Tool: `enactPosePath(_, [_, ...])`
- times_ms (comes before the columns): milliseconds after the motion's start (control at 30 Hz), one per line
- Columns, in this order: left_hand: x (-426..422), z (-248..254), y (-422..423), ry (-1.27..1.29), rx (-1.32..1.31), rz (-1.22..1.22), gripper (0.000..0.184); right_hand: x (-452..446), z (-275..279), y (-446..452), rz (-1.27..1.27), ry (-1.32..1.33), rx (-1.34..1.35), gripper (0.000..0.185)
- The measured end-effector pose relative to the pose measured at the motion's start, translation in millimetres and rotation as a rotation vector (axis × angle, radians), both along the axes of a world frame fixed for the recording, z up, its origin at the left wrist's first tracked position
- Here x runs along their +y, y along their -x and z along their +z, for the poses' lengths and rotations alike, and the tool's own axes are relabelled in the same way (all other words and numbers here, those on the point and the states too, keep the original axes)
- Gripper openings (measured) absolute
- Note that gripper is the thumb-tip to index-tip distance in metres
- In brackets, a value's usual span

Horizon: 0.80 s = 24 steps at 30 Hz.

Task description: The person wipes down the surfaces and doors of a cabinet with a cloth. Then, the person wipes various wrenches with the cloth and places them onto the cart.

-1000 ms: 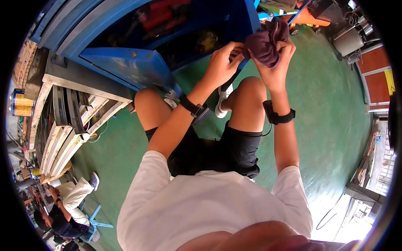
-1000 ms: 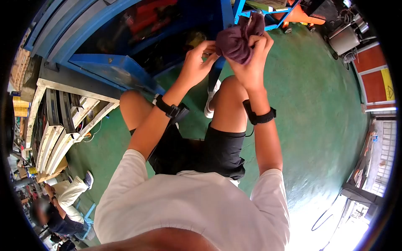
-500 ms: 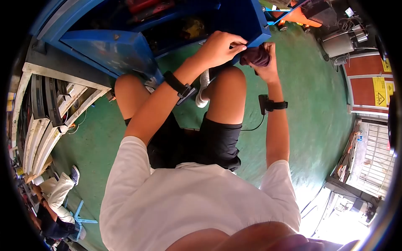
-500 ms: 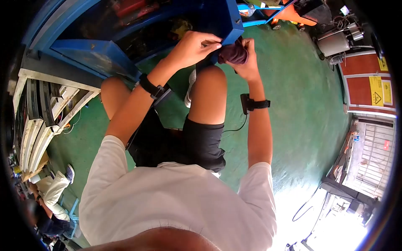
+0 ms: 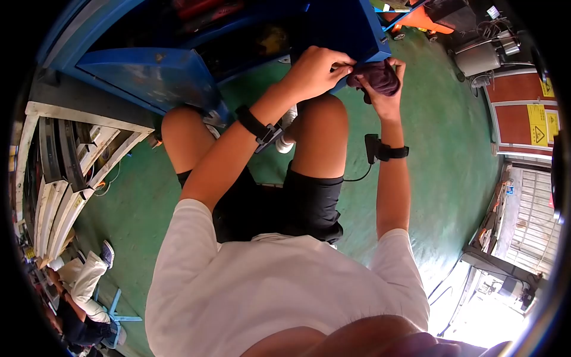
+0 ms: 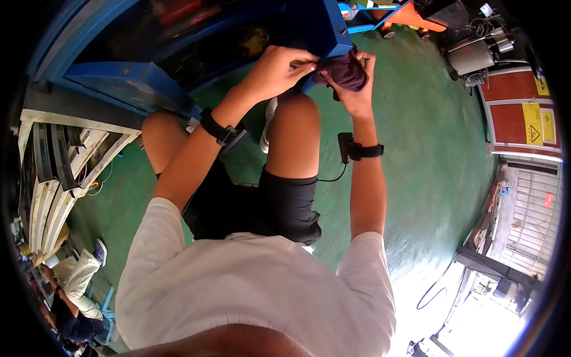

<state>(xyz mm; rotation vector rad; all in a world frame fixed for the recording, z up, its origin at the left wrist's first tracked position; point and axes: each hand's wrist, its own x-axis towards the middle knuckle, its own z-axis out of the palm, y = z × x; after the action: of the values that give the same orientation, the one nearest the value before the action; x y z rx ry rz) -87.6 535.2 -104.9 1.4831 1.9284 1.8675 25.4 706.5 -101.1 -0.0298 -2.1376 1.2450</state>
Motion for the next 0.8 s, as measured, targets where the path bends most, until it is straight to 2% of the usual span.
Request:
enactPosePath(33, [1, -1, -1, -0.036, 0.008, 0.009, 0.018, 1, -3, -1, 0.030, -0.066, 0.011, 0.069])
enactPosePath(67, [1, -1, -1, -0.037, 0.007, 0.006, 0.018, 2, -6, -6, 0.031, 0.083, -0.095, 0.068])
enactPosePath(100, [-1, 1, -1, 0.037, 0.001, -0.004, 0.019, 1, -6, -8, 0.026, 0.082, -0.095, 0.068])
enactPosePath(200, [-1, 6, -2, 0.110, 0.010, -0.006, 0.021, -1, 1, -6, 0.003, 0.060, 0.012, 0.062])
enactPosePath(267, [-1, 5, -5, 0.122, 0.004, 0.005, 0.021, -5, 14, -5, -0.147, 0.320, 0.192, 0.056])
enactPosePath(300, [0, 5, -6, 0.130, -0.007, 0.017, 0.020, -5, 20, 3, -0.259, 0.294, 0.253, 0.051])
enactPosePath(367, [1, 5, -6, 0.133, -0.016, 0.026, 0.020, -13, 27, 6, -0.224, 0.311, 0.253, 0.049])
enactPosePath(567, [-1, 2, -3, 0.083, -0.045, 0.002, 0.020, -8, 0, -2, -0.165, 0.200, 0.030, 0.047])
enactPosePath(667, [-2, -1, -3, 0.112, -0.002, 0.012, 0.019, -9, -5, -6, -0.134, 0.091, -0.003, 0.050])
enactPosePath(733, [-3, -5, 0, 0.017, -0.019, 0.004, 0.020, -9, -4, -10, -0.151, -0.084, -0.013, 0.052])
enactPosePath(800, [-8, -5, 1, 0.057, -0.026, 0.009, 0.020, -14, 4, -12, -0.202, -0.113, 0.012, 0.052])
